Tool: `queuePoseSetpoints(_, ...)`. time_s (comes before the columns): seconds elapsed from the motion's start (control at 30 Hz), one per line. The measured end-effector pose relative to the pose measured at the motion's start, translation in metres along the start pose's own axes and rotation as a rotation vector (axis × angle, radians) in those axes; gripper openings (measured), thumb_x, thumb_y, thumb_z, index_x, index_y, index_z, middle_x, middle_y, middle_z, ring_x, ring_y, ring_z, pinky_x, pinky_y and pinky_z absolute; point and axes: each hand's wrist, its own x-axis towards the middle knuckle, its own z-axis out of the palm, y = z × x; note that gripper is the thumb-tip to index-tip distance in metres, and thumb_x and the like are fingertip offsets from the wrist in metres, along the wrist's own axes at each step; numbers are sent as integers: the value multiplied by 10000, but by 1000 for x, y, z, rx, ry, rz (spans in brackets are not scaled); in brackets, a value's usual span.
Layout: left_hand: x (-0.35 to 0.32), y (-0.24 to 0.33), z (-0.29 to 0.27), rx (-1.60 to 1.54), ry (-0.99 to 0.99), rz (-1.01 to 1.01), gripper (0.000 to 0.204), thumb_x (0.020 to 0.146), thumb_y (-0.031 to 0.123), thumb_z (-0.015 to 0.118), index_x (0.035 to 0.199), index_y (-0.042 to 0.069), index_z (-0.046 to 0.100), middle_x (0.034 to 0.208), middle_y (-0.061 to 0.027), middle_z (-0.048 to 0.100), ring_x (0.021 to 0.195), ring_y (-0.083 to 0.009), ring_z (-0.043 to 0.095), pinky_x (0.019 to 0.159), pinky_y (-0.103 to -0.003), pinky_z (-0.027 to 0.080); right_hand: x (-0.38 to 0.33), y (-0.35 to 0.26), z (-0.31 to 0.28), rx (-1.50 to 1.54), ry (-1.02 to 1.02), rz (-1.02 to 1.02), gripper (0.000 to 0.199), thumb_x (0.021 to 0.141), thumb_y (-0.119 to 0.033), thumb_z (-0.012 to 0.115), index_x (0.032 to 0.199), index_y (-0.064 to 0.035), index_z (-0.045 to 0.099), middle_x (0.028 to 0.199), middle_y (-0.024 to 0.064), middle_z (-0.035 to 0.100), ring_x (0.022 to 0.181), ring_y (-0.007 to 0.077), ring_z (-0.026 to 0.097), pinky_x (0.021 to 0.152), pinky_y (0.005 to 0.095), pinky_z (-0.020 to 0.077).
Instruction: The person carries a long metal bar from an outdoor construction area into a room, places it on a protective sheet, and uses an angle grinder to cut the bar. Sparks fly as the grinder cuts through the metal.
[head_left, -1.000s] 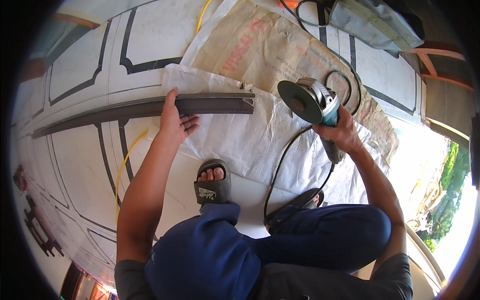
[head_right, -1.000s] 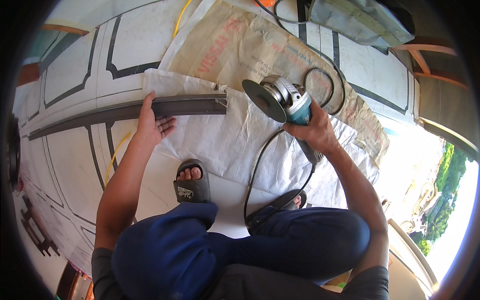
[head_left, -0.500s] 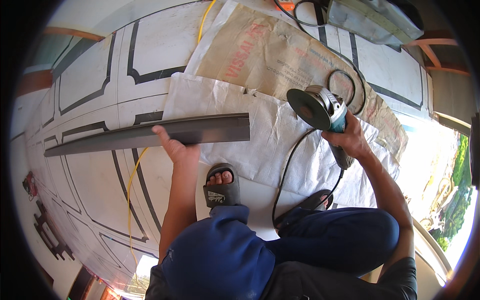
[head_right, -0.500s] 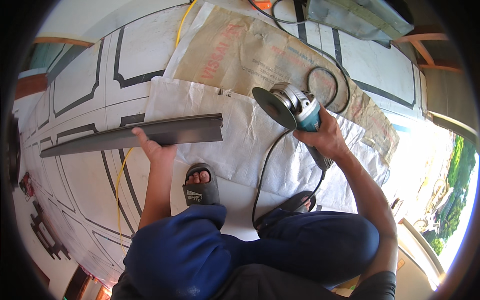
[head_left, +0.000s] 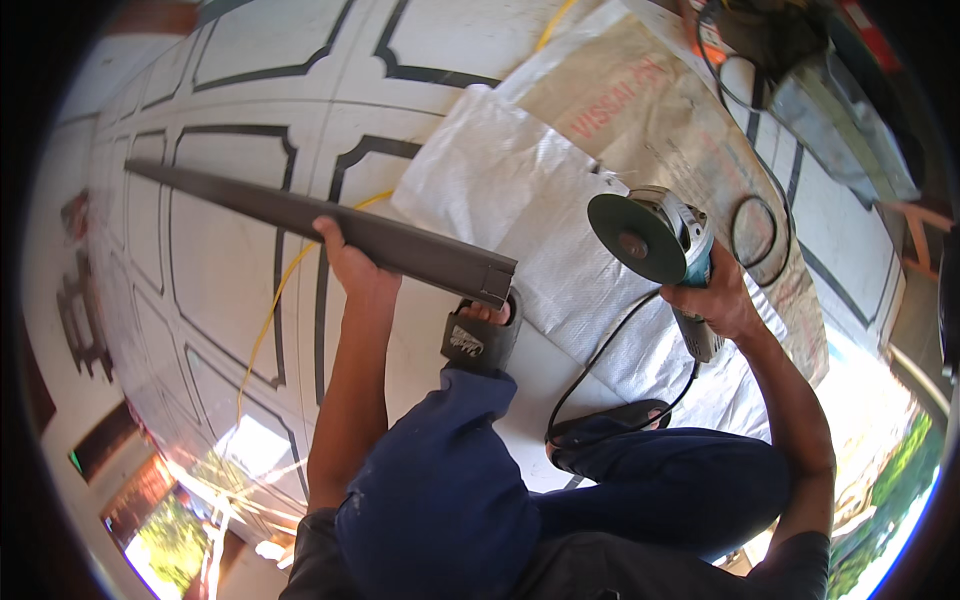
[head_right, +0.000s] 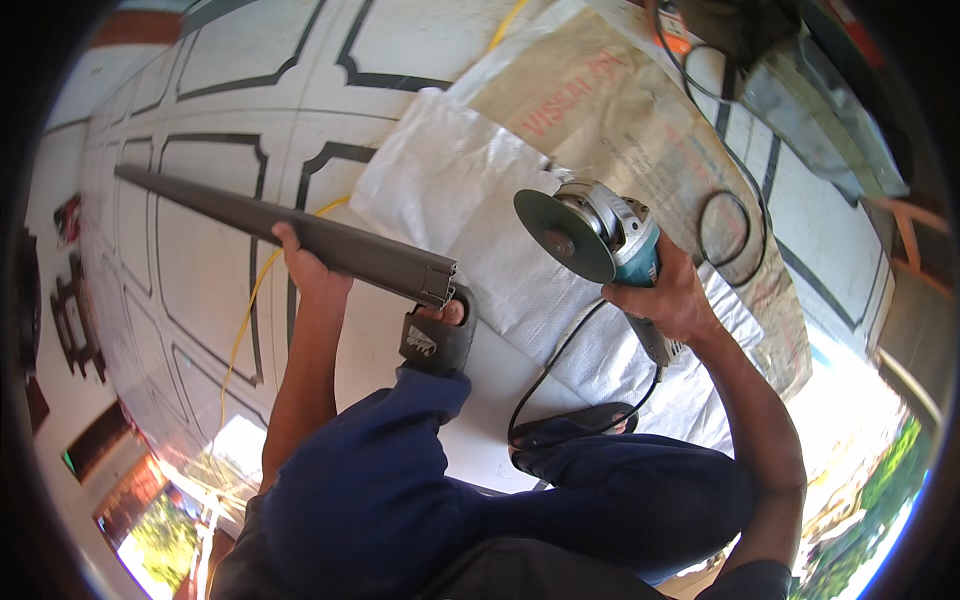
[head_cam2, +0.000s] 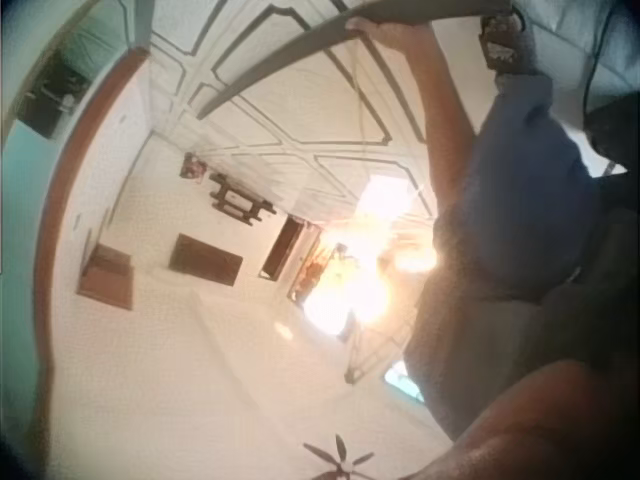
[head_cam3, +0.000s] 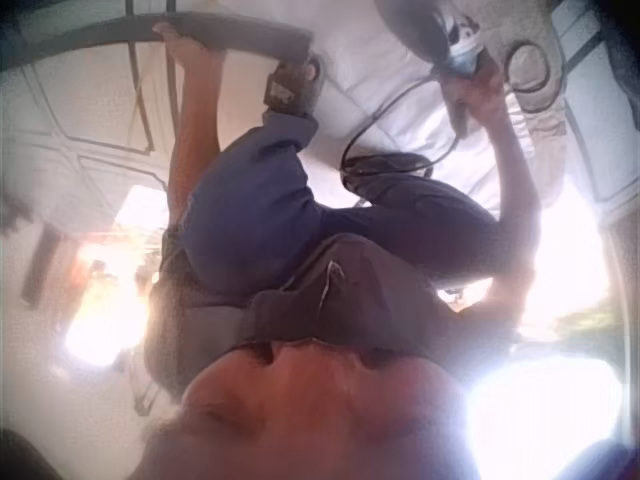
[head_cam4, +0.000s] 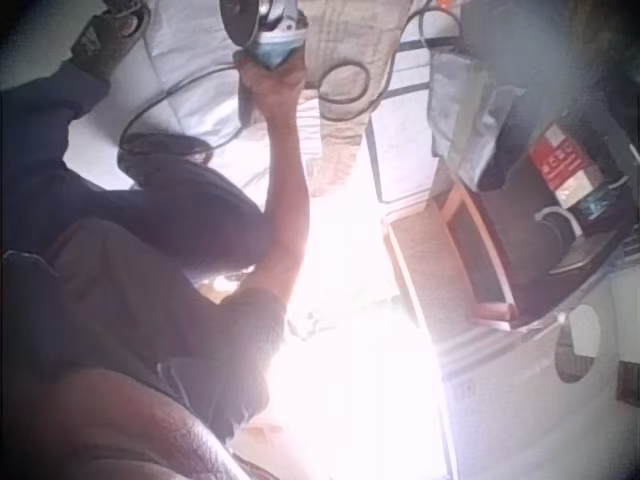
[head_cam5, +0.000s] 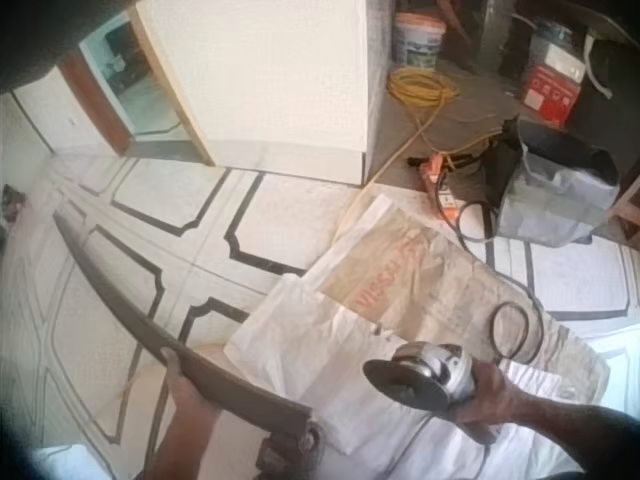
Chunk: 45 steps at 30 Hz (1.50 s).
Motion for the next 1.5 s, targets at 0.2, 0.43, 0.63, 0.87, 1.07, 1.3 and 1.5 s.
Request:
queuePoseSetpoints(0.2, 2, 24, -50, 40, -27, -41, 432, 1077, 478, 645, 1288, 103, 608, 1153, -20, 706, 1082, -213, 695, 949, -412, 589, -25, -43, 22, -53, -104, 23, 744, 748, -171, 885, 1412, 2, 599, 1142, 88, 728, 1025, 182, 657, 963, 363, 533)
queuePoseSetpoints(0.43, 7, -59, -13, 332, -236, -226, 648, 996, 638, 687, 1277, 56, 637, 1136, -108, 736, 1000, -264, 741, 898, -447, 613, -38, 3, 11, -297, 223, -53, 722, 769, -247, 899, 1379, -3, 599, 1114, 145, 765, 1005, 236, 736, 948, 380, 560)
queuePoseSetpoints(0.63, 25, -84, -28, 649, -182, -211, 804, 952, 758, 647, 1276, 22, 640, 1152, -153, 739, 983, -285, 743, 879, -476, 595, -40, 51, 24, -325, 311, 17, 746, 761, -322, 901, 1368, 0, 610, 1075, 158, 769, 957, 270, 752, 909, 401, 571)
queuePoseSetpoints(0.87, 24, -99, -35, 529, -111, -72, 608, 976, 670, 673, 1173, 95, 679, 1079, -74, 763, 927, -223, 748, 808, -441, 595, -55, 64, 52, -347, 280, 38, 781, 759, -315, 909, 1401, -8, 587, 1056, 180, 779, 965, 303, 774, 908, 409, 578)
queuePoseSetpoints(1.07, 19, -99, -28, 519, -51, -41, 565, 979, 605, 703, 1197, 85, 671, 1074, -78, 746, 947, -237, 742, 811, -471, 587, -53, 71, 58, -487, 244, 102, 722, 757, -267, 910, 1350, 4, 599, 1036, 164, 778, 916, 266, 765, 872, 400, 587)
queuePoseSetpoints(1.3, 11, -96, -22, 471, -46, -15, 561, 962, 557, 749, 1204, 58, 661, 1074, -108, 726, 941, -267, 741, 835, -499, 608, -51, 71, 65, -540, 237, 101, 694, 765, -250, 910, 1334, 5, 606, 1065, 161, 781, 945, 249, 769, 894, 396, 590)
queuePoseSetpoints(1.5, 12, -95, -22, 474, -56, -9, 574, 949, 549, 766, 1201, 43, 661, 1037, -107, 718, 881, -259, 742, 776, -485, 636, -49, 77, 64, -528, 243, 30, 779, 762, -353, 907, 1378, -4, 582, 1012, 215, 771, 920, 360, 778, 845, 442, 589)
